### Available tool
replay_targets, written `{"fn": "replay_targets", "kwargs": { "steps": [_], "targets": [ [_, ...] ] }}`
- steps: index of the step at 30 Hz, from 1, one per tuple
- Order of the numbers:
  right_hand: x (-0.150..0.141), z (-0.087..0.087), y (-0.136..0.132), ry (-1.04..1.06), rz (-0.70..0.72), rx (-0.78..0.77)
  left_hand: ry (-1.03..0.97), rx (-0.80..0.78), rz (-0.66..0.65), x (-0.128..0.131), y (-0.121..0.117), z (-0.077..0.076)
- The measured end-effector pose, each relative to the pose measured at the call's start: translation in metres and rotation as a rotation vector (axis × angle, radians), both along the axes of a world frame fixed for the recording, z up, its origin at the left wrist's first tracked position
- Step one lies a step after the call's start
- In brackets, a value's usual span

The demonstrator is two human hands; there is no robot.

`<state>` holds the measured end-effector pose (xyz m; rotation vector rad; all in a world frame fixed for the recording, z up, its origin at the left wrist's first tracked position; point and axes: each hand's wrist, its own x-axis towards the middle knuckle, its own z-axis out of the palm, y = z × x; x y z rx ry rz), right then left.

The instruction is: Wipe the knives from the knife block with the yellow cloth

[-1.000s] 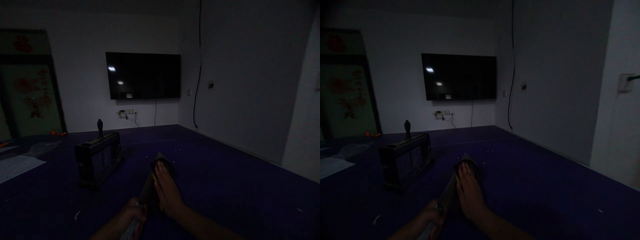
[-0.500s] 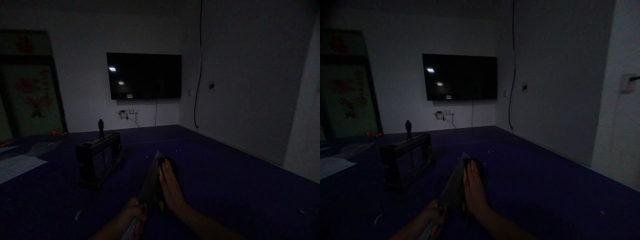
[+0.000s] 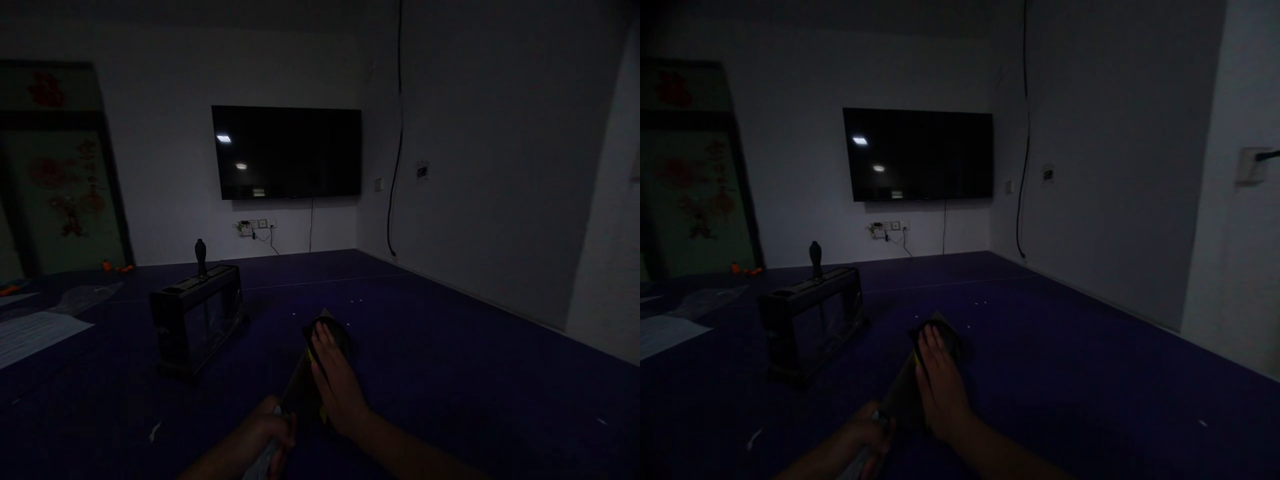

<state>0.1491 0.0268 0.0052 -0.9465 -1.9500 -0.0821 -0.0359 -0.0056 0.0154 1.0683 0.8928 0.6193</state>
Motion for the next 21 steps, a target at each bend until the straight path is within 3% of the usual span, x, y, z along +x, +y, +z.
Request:
{"fn": "replay_targets", "kwargs": {
  "steps": [7, 21],
  "targets": [
    [-0.002, -0.004, 0.006, 0.096, -0.018, -0.032, -0.012, 0.048, -0.038, -0.003, 0.0, -0.002],
    [0.002, -0.01, 0.021, 0.41, -0.07, -0.154, -0.039, -0.001, -0.01, -0.008, 0.017, -0.023]
  ]
}}
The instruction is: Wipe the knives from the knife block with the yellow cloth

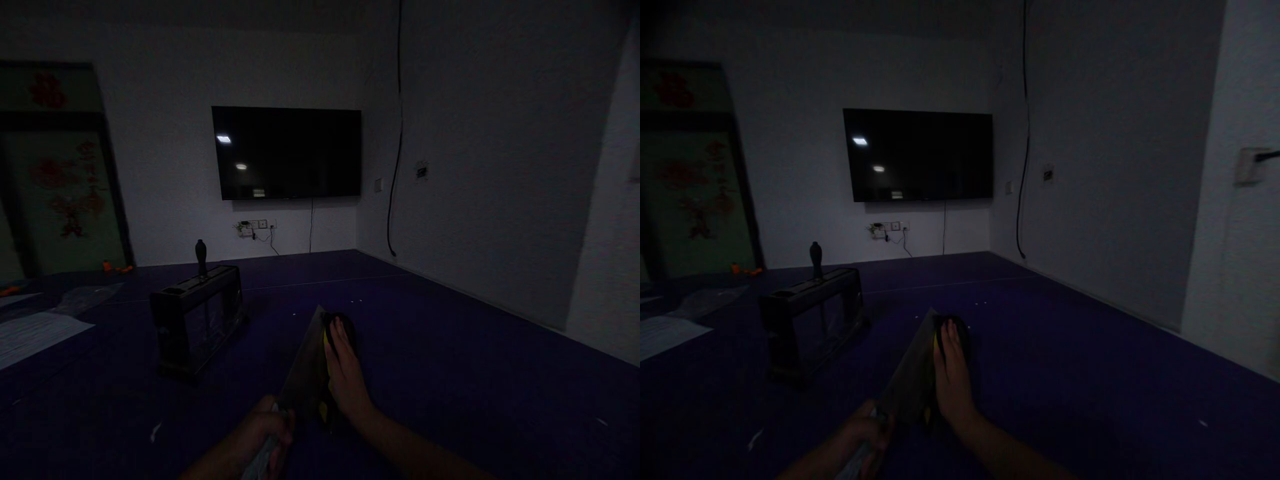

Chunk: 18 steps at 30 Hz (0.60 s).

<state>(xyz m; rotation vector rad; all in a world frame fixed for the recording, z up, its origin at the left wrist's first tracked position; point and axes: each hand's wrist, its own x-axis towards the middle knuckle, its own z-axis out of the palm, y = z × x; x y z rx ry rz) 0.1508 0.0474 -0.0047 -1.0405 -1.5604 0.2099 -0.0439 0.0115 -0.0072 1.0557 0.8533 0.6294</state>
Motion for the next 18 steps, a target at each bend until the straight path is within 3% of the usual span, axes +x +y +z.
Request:
{"fn": "replay_targets", "kwargs": {
  "steps": [6, 13, 18],
  "targets": [
    [0.0, 0.002, -0.005, -0.079, -0.003, 0.006, 0.032, 0.047, -0.05, 0.002, -0.005, 0.005],
    [-0.001, 0.006, -0.014, -0.3, 0.048, 0.083, 0.047, 0.008, -0.001, 0.008, -0.013, 0.017],
    [0.0, 0.01, -0.02, -0.4, 0.092, 0.127, 0.078, 0.013, -0.037, 0.009, -0.008, 0.013]
  ]
}}
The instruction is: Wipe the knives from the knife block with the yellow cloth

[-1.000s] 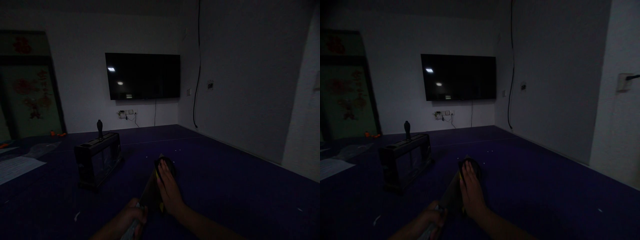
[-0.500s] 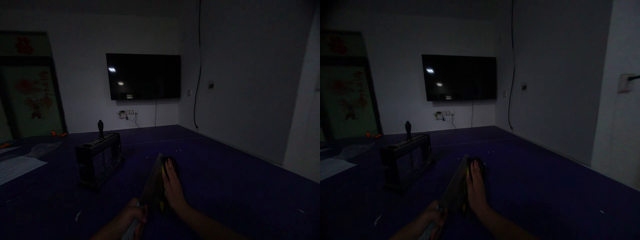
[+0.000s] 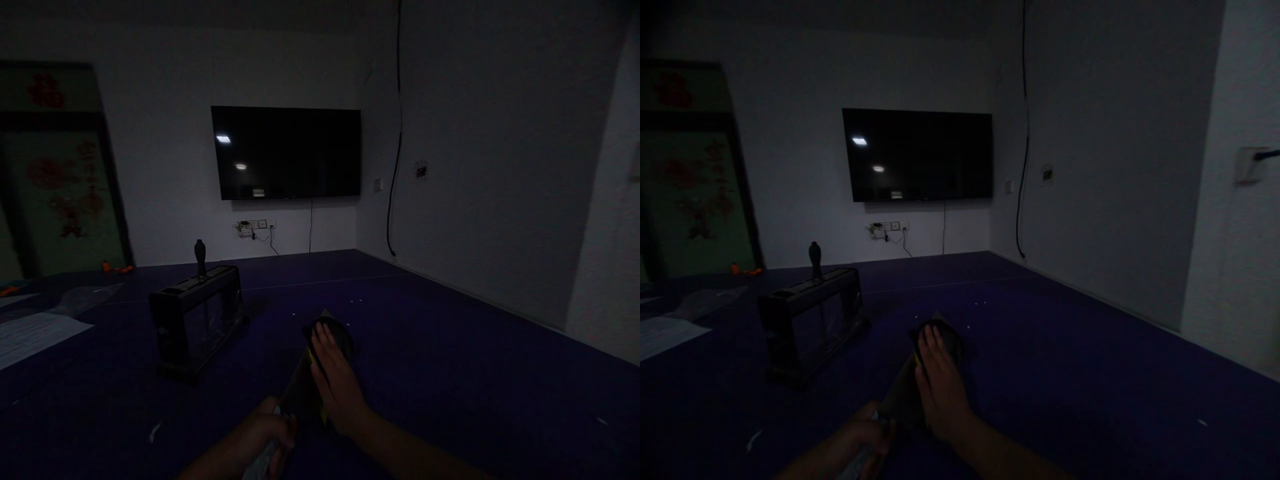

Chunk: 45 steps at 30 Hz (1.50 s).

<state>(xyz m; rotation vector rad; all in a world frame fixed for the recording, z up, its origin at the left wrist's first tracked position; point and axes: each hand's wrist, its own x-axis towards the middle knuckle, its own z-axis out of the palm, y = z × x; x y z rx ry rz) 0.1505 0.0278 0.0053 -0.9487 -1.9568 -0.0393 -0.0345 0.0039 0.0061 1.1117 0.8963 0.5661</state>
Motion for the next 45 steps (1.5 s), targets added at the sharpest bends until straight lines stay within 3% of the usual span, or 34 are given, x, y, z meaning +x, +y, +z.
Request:
{"fn": "replay_targets", "kwargs": {
  "steps": [4, 11, 20, 38, 45],
  "targets": [
    [-0.001, 0.0, 0.0, 0.038, 0.005, 0.005, 0.01, -0.002, -0.028, 0.0, 0.004, -0.004],
    [-0.001, -0.003, 0.005, 0.166, -0.042, -0.009, 0.031, 0.042, -0.105, -0.001, -0.001, 0.005],
    [0.0, -0.005, 0.013, 0.315, -0.144, -0.101, -0.028, 0.043, -0.101, -0.002, -0.001, 0.004],
    [0.002, -0.002, 0.005, 0.076, -0.125, 0.041, -0.062, 0.006, -0.025, -0.005, -0.007, 0.006],
    [0.0, -0.001, 0.001, 0.035, -0.105, 0.072, -0.018, 0.038, -0.089, -0.001, -0.006, 0.009]
  ]
}}
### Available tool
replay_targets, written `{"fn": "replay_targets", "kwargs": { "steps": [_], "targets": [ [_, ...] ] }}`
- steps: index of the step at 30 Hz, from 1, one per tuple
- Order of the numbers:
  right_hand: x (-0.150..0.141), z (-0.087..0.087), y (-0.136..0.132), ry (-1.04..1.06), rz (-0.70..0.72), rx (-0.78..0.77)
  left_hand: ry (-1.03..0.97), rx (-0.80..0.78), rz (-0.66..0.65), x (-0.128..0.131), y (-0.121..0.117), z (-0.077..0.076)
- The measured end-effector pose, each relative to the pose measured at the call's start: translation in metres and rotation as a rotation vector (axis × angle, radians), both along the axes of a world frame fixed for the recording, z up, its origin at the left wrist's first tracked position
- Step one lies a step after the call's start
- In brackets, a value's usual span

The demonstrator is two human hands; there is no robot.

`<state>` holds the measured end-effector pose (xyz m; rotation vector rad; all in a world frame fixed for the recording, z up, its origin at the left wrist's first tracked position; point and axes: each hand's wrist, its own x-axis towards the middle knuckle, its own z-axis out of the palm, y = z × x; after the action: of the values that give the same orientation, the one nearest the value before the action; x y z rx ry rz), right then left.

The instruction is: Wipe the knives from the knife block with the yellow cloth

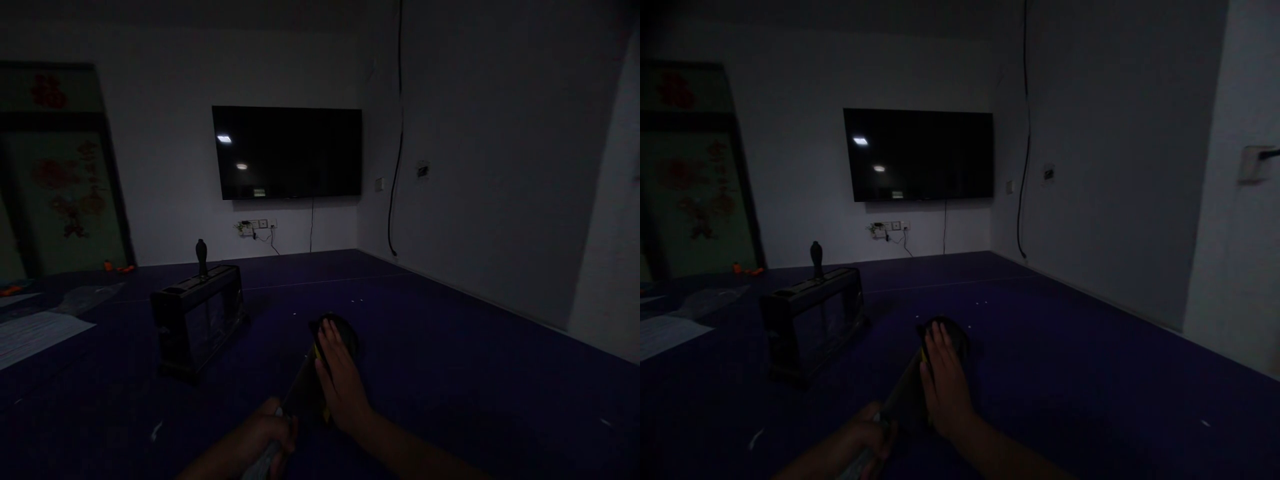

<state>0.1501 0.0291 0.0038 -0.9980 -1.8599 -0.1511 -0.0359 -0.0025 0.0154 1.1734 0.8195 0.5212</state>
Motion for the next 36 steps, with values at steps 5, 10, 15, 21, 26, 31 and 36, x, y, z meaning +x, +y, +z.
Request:
{"fn": "replay_targets", "kwargs": {
  "steps": [5, 10, 15, 21, 26, 31, 36],
  "targets": [
    [-0.001, 0.0, 0.002, 0.054, -0.021, -0.012, 0.033, -0.011, 0.021, 0.001, -0.002, 0.004],
    [0.001, 0.0, 0.007, 0.14, -0.05, -0.033, 0.009, -0.036, -0.011, -0.001, -0.004, 0.005],
    [0.001, -0.001, 0.008, 0.182, -0.066, -0.051, 0.071, 0.031, -0.016, 0.002, -0.002, 0.002],
    [0.001, 0.001, 0.007, 0.21, -0.072, -0.084, 0.031, 0.055, -0.002, 0.001, 0.0, -0.004],
    [0.002, -0.002, 0.013, 0.207, -0.052, -0.133, -0.034, 0.061, -0.022, -0.001, 0.005, -0.005],
    [0.003, -0.006, 0.017, 0.19, 0.002, -0.172, -0.084, 0.064, -0.019, -0.002, 0.013, -0.006],
    [0.003, -0.007, 0.016, 0.14, 0.032, -0.209, -0.138, 0.061, -0.022, 0.0, 0.015, -0.012]
  ]
}}
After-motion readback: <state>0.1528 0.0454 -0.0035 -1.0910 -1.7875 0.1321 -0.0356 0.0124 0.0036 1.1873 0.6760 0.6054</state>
